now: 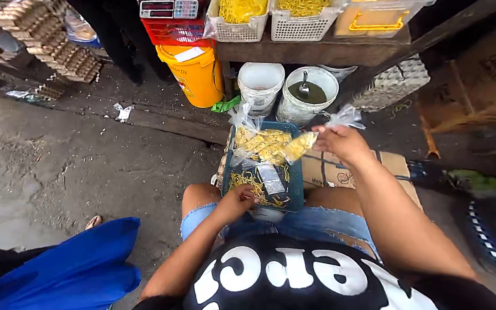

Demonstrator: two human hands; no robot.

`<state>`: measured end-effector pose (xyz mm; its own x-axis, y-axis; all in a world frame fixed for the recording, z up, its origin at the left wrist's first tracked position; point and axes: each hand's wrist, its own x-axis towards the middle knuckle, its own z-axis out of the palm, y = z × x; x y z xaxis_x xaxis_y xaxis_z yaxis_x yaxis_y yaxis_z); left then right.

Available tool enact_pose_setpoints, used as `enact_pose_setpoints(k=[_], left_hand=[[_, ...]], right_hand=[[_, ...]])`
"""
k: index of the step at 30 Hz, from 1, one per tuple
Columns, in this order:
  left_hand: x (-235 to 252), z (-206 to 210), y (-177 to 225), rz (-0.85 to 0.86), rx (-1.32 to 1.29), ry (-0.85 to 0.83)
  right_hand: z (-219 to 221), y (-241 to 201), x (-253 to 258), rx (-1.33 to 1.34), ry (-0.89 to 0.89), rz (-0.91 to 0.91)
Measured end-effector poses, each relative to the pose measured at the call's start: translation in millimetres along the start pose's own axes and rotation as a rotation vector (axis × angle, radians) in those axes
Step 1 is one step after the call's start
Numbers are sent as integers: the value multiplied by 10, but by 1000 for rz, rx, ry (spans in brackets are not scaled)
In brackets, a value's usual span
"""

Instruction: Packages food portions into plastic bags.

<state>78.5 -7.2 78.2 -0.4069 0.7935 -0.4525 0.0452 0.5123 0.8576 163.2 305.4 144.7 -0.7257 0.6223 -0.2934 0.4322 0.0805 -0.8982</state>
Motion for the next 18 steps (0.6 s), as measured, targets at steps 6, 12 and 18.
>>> enact_pose_setpoints(k=[6, 12, 18], left_hand=[[19, 34, -11, -62, 20, 12], [143, 97, -98, -88, 53, 5], [206, 278, 211, 51, 171, -69]], right_hand=[[163, 657, 407, 351, 198, 223], [750, 1178, 65, -530, -339, -67], [1367, 1321, -106, -1166, -599, 11]])
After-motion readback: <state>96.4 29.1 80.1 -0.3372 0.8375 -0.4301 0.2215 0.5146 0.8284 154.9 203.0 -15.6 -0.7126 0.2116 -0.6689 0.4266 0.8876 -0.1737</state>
